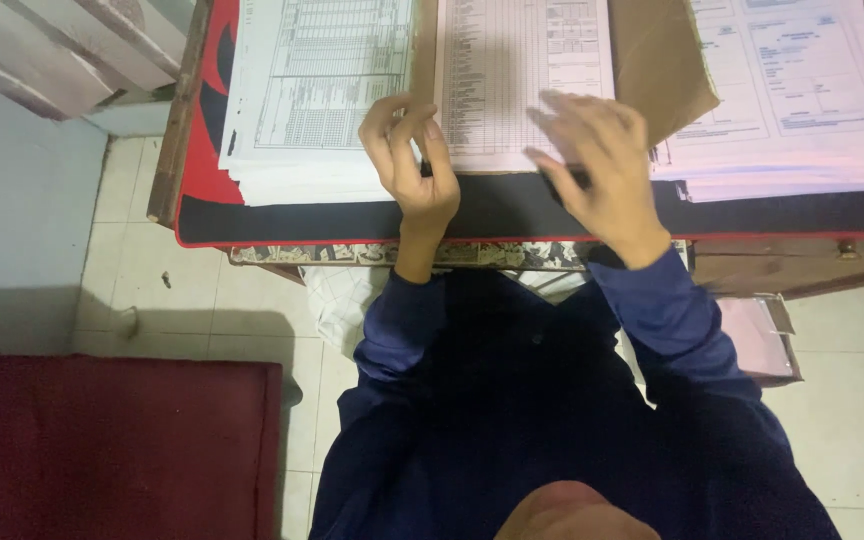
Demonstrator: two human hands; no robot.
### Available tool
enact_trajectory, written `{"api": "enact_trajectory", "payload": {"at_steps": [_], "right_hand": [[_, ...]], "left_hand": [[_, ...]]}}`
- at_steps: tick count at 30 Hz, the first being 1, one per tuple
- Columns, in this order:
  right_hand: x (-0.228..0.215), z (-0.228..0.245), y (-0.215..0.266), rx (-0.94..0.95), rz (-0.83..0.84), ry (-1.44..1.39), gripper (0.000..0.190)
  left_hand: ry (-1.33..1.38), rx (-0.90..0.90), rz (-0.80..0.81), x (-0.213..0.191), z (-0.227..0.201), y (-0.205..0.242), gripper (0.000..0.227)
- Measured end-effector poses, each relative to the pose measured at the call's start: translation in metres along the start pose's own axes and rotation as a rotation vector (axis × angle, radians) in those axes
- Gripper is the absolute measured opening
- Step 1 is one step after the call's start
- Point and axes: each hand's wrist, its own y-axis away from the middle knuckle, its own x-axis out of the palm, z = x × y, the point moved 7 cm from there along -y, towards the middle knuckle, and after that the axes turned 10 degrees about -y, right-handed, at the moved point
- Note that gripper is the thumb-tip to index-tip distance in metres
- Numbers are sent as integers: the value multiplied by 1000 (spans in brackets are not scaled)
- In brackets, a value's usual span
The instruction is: A person is sorting through a large stack of white documents on a desk, moving individual sheets into a central folder or onto a stack of pink papers.
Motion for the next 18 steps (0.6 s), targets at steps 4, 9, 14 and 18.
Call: {"api": "enact_trajectory", "payload": {"at_steps": [4,9,14,18], "right_hand": [[-54,22,24,-6,-373,102,11],[-72,-3,44,340,-474,307,39],[-45,-15,37,362,-188,125,47],[-51,-21,40,301,-242,303,34]], "left_hand": [[-14,-67,-8,0,4,3,18],[-1,-128,3,3,15,13,26],[-128,14,49,10,10,14,29],[-167,9,42,4,1,6,28]]}}
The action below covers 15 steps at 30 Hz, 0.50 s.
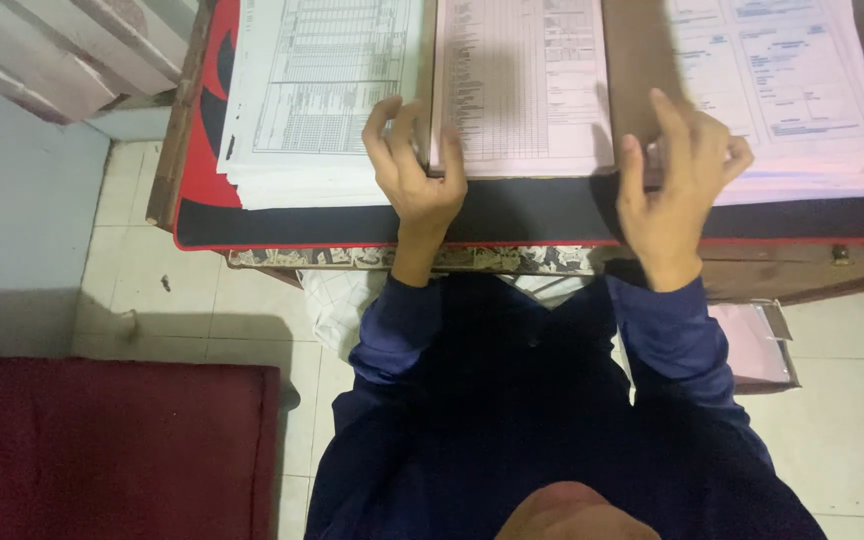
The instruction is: A person is sorting through a large stack of white documents on a desk, moving individual sheets into a central folder or onto a stack of pink papers.
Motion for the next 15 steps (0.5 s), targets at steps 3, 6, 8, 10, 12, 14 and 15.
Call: {"api": "enact_trajectory", "payload": {"at_steps": [3,6,8,10,12,14,15], "right_hand": [[-15,-2,-1,32,-58,-20,35],[-35,-5,3,39,-85,-20,37],[-50,-19,10,39,-95,9,40],[-56,-41,22,33,25,54,31],[-63,-56,25,13,122,54,30],[-68,-69,28,-10,220,52,31],[-69,-74,29,-47,281,79,27]], "left_hand": [[86,-107,-8,-2,5,-3,31],[173,-140,-27,-3,19,3,35],[205,-127,-41,-16,26,2,39],[-170,-51,136,-30,25,-1,30],[-269,-8,231,-39,48,5,33],[-370,34,325,-53,64,8,38],[-409,84,428,-57,68,9,38]]}}
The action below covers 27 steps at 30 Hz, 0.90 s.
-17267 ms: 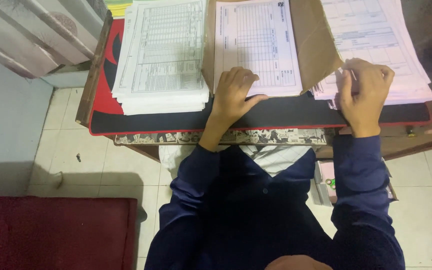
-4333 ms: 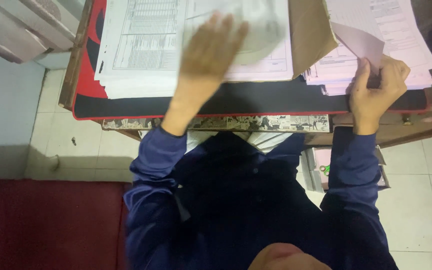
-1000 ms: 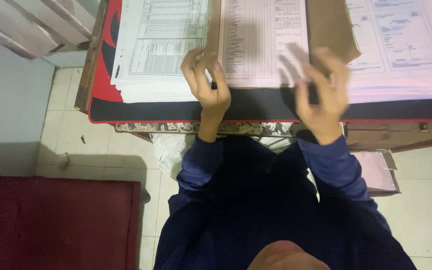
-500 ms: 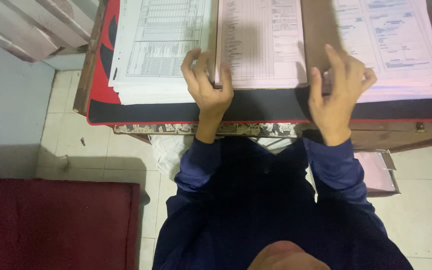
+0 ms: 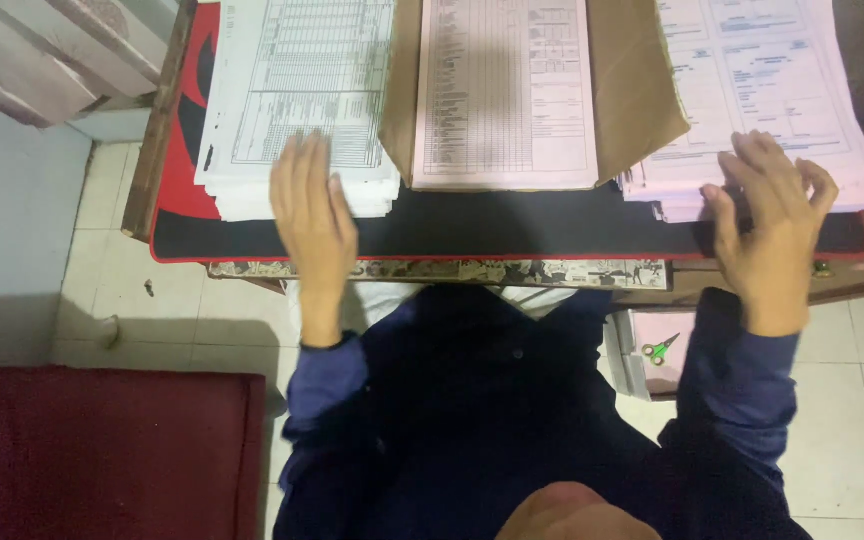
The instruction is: A person is sorting through a large stack of white documents on a desk, moving individual sheets into a central folder or onto a stack of pink papers.
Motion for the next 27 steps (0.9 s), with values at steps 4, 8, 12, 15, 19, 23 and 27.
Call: {"api": "enact_trajectory", "payload": {"at_steps": [4,8,12,15,19,23,27], "right_hand": [[0,-10,6,-95,32,71,29],[10,-16,6,-119,-43,65,51],[4,-3,-2,-157,-184,7,19],[4,-3,-8,-140,-191,-7,17],[3,-4,-8,-197,-230,-15,34],[-2,-12,-5,-189,-217,-4,54],[-5,-27,-2,-188,-195,104,34]], "left_hand": [[-158,200,93,-19,5,6,33],[-145,195,50,-21,11,11,31],[-188,261,-32,-22,15,12,32],[-161,289,-82,-28,15,5,28],[-123,322,-157,-34,14,-5,22],[-59,373,-182,-39,12,-13,18],[52,321,-198,-42,20,-16,7]]}}
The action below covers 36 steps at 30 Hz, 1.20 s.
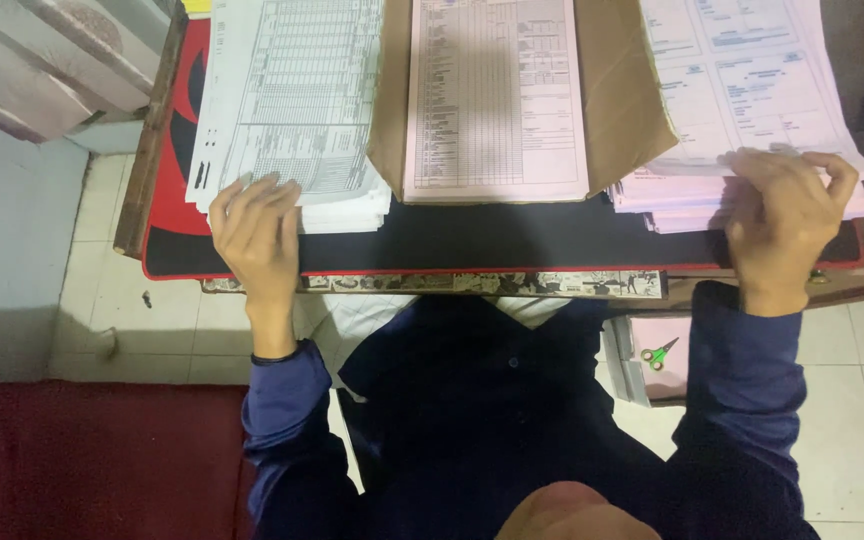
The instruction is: A person is sorting through a large stack of white documents on a desk, moving individual sheets into a central folder or onto a stack of pink papers.
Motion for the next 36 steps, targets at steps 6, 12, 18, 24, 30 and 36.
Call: {"api": "enact_trajectory", "payload": {"at_steps": [6,12,18,24,30,36], "right_hand": [[-14,0,-1,-18,-22,-111,24],[-17,6,-4,149,-37,-196,22],[-11,0,1,162,-51,-196,26],[-9,7,-11,89,-69,-161,10],[5,-2,-6,107,-15,-193,28],[8,-3,-3,105,-46,-199,25]], "left_hand": [[154,-119,31,4,13,8,15],[121,-82,-50,2,11,7,8],[76,-19,-96,-1,5,-1,14],[112,0,-20,4,7,3,11],[164,-91,216,12,15,8,21],[111,-122,233,18,20,6,13]]}}
